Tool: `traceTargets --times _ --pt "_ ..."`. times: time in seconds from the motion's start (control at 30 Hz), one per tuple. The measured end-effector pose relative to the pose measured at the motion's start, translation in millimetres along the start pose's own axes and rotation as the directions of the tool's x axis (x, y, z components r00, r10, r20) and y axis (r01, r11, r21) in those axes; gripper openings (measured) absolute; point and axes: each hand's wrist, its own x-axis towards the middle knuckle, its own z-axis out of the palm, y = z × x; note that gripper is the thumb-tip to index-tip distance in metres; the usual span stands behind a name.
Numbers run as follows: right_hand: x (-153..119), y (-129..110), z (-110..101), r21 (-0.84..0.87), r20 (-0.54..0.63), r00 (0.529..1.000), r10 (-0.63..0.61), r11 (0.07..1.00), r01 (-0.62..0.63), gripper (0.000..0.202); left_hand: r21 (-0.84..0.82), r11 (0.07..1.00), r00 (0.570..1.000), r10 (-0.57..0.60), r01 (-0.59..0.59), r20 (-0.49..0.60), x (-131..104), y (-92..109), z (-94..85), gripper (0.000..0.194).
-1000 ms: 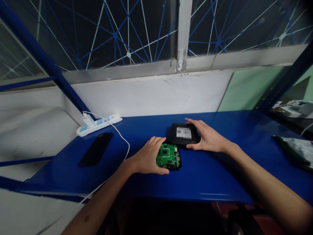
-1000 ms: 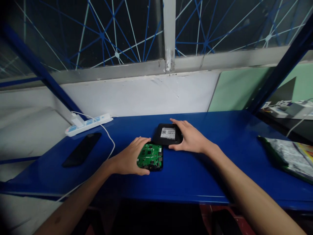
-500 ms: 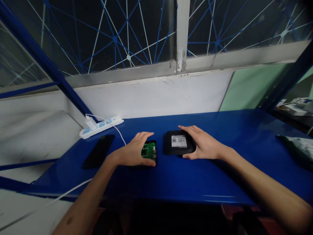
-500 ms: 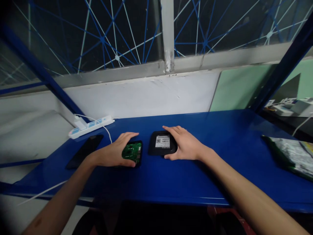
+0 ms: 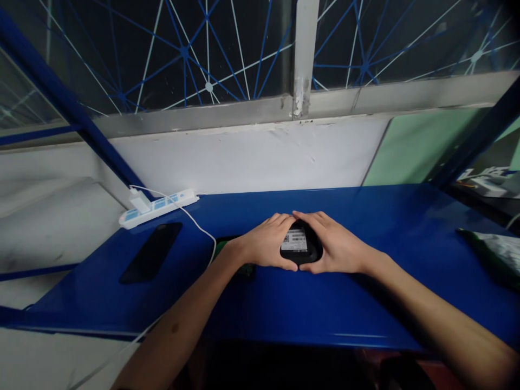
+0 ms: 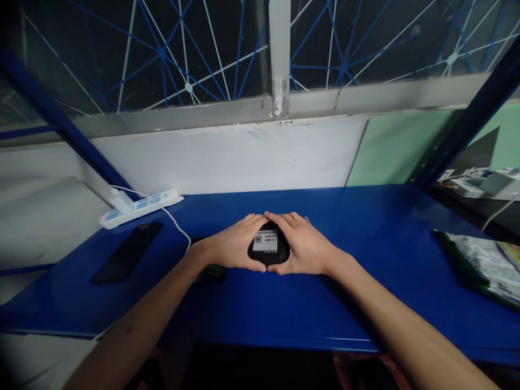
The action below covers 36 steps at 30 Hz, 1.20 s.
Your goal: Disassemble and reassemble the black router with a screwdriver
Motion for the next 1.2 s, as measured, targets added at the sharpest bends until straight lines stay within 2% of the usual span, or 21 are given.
traceTargets --times 0.2,0.33,0.43,0.53,0.63,0.77,1.0,1.2 --pt "0 -5 1 0.004 -0.010 0.999 0.043 0.999 -0.043 0.125 0.004 0.999 0.997 0.044 -0.044 -0.056 -1 2 -0.7 0.099" --pt "-2 -5 2 0.022 -0.018 0.999 0.042 0.999 -0.041 0.129 0.000 1.000 0.996 0.018 -0.018 -0.092 -6 0 -3.1 0.107" --pt "-3 -5 1 0.031 -0.044 0.998 0.046 0.999 -0.045 0.134 -0.046 0.999 0.995 -0.014 0.009 -0.100 -10 -3 -4.2 0.113" --pt "-3 -4 1 0.040 -0.055 0.997 0.061 0.997 -0.058 0.134 -0.127 0.992 0.993 -0.027 0.013 -0.114 -11 -4 -6.4 0.107" --pt "-2 -3 3 0.059 -0.020 0.996 0.090 0.994 -0.088 0.131 -0.187 0.982 0.984 -0.019 -0.015 -0.178 -11 -5 -7.4 0.100" --pt "-1 -2 8 0.063 0.030 0.991 0.131 0.989 -0.132 0.127 -0.204 0.979 0.967 -0.032 -0.021 -0.252 -9 -9 -4.4 0.103" --pt "2 3 17 0.078 -0.010 0.999 0.045 0.996 -0.044 0.126 -0.253 0.966 0.966 -0.016 -0.052 -0.257 -4 -19 0.1 0.096" --pt "4 7 18 0.038 -0.051 0.984 0.173 0.985 -0.171 0.125 -0.254 0.967 0.967 -0.065 0.000 -0.245 -4 -26 1.5 0.100"
